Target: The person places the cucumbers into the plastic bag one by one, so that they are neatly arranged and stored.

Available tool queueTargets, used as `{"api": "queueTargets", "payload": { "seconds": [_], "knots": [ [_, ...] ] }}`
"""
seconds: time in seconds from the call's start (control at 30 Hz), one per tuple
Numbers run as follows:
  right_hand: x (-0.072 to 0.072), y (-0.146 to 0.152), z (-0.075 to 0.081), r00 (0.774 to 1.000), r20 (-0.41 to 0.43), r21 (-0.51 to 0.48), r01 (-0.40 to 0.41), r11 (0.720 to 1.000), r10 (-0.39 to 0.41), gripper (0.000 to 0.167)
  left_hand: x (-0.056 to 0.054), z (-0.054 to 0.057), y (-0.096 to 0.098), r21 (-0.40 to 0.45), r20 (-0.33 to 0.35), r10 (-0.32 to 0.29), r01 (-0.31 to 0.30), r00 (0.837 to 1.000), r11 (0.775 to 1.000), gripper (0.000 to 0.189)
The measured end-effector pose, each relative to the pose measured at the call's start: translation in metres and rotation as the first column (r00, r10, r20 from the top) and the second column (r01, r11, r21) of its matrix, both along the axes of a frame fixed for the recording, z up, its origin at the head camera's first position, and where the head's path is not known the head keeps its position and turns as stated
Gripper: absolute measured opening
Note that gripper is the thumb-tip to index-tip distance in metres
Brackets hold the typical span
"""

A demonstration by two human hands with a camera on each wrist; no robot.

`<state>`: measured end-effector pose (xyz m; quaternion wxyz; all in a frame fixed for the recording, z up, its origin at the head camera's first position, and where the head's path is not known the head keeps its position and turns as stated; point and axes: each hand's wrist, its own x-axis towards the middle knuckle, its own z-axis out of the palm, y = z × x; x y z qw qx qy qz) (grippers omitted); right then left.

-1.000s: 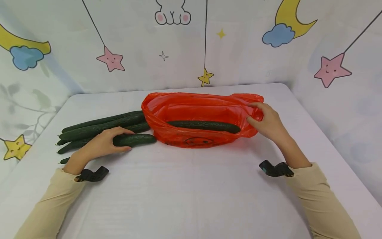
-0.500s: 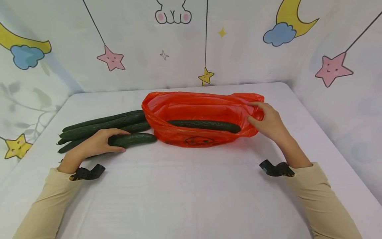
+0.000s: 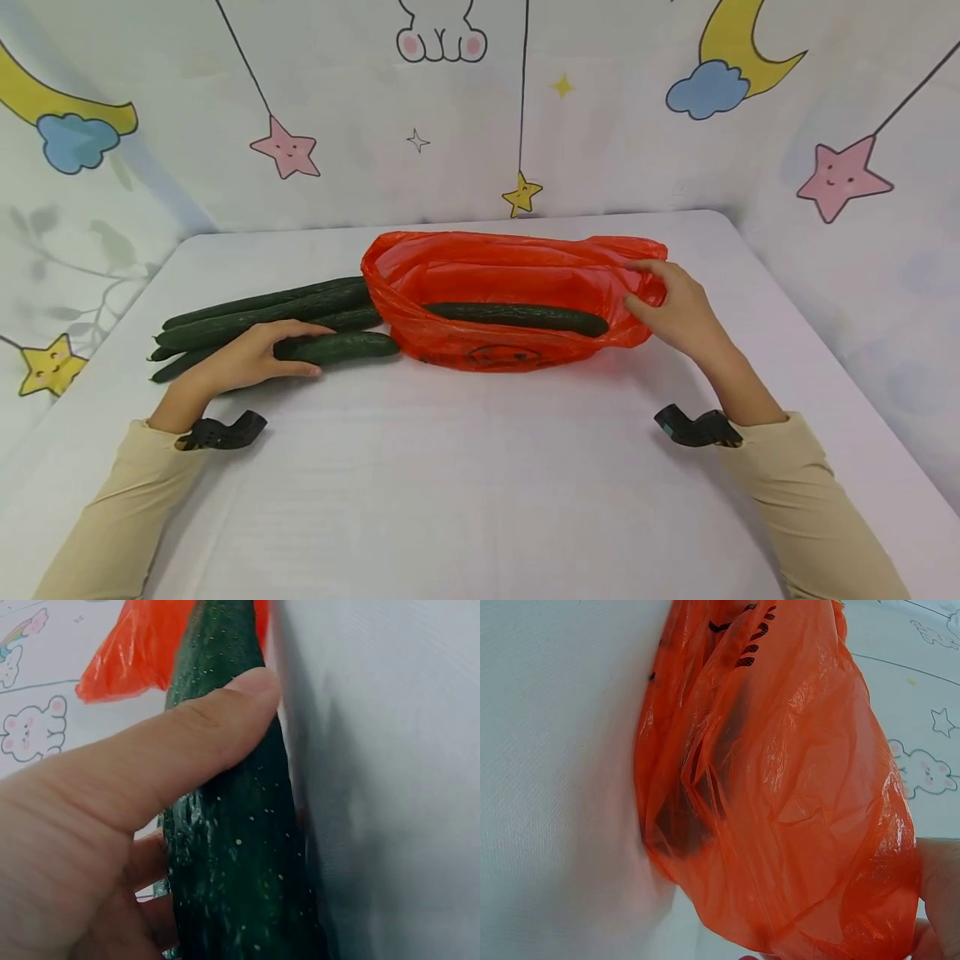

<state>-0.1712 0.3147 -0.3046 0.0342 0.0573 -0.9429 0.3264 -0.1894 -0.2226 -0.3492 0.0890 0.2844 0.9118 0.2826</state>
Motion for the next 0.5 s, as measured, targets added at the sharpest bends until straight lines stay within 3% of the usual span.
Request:
{"api": "queueTargets", "payload": {
  "seconds": [0.3,0.5],
  "knots": [
    [0.0002,0.0018,-0.0018,1.000,0.009,-0.007,0.004,1.000,-0.004,0.048,-0.0009,-0.0002,0.0025,0.029,-0.003,-0.032,0.032,0.999,0.999,0.055],
    [-0.0014,0.0036,-0.0008,1.000,-0.009,-0.019,-0.017,1.000,0.017,0.047,0.0015,0.0031,0.0061,0.042,-0.021,-0.022,0.023,1.000,0.999,0.055]
  ]
}}
